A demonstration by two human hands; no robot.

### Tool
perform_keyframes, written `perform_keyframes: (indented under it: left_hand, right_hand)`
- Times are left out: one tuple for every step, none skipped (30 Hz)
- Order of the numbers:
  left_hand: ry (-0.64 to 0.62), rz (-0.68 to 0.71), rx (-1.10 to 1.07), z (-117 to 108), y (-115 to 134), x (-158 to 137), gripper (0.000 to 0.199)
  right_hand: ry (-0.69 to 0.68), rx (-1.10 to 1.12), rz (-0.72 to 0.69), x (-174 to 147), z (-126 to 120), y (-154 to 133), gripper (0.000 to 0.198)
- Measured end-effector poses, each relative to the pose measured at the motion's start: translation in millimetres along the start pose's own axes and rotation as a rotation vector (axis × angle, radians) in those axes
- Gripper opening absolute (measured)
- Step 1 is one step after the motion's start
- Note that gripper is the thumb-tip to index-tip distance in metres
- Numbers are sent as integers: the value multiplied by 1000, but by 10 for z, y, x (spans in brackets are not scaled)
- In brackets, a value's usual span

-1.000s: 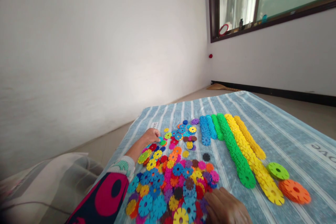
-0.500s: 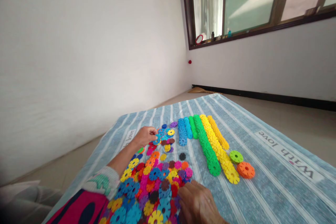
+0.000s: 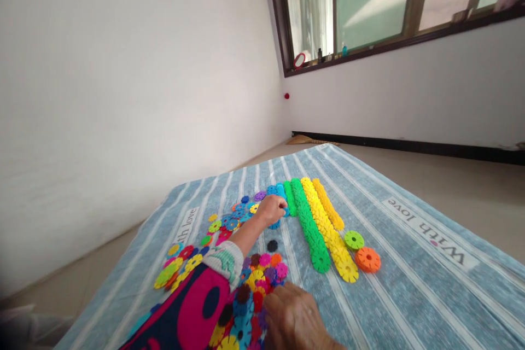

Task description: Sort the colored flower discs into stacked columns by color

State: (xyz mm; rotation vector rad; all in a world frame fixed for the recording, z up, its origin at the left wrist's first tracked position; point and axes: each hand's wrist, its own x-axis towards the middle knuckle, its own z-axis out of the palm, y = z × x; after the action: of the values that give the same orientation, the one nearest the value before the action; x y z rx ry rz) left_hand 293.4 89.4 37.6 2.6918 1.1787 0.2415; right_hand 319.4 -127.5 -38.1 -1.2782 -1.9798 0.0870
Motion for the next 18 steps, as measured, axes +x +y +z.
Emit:
perform_keyframes:
  left_hand:
    - [-6,7,8,16,-6,13,25]
    - [-11,13,16,28,-12,22,24]
    - [-16,18,24,36,-17,27,24]
    - [-19,22,30,41,-20,30,23]
    - [-21,24,36,44,-22,32,22]
    - [-22,24,42,45,-23,32,21]
    - [-22,22,46,45,-22,31,20]
    - [-23,19,49,43,-19,29,19]
    - [-23,14,51,40,-15,27,18]
    - [-22,9,53,34,-11,24,18]
    - [-20,2,52,26,-7,20,17]
    - [-17,-5,51,15,-4,16,17]
    - [-13,-13,48,1,-3,12,16]
    - [-8,-22,43,-15,-5,8,16]
    - [-3,-32,35,-34,-10,4,16]
    - [1,-44,24,-55,-18,0,17]
    - [1,-59,8,-77,-31,-4,18]
    - [0,-74,-11,-100,-48,-8,18]
  right_hand:
    - [-5,6,-2,2,2,3,13]
    - [-5,13,3,4,3,5,13]
    - [-5,19,8,5,4,5,14]
    - [-5,23,13,5,5,4,15]
    - [-6,25,16,6,4,2,16]
    - [-6,25,17,6,3,-2,16]
    - [-6,23,18,8,0,-7,17]
    - [-4,22,21,10,-5,-12,17]
    - [-3,23,23,14,-13,-18,17]
    - [0,29,23,20,-24,-25,17]
    - [6,35,20,27,-37,-31,17]
    - [13,43,15,35,-50,-37,17]
    - [19,51,5,41,-63,-41,17]
    - [24,56,-4,46,-72,-44,17]
    - [28,56,-10,49,-77,-44,16]
    - [28,50,-13,48,-77,-42,15]
    - [24,40,-11,45,-74,-39,14]
    - [14,28,-7,40,-67,-34,14]
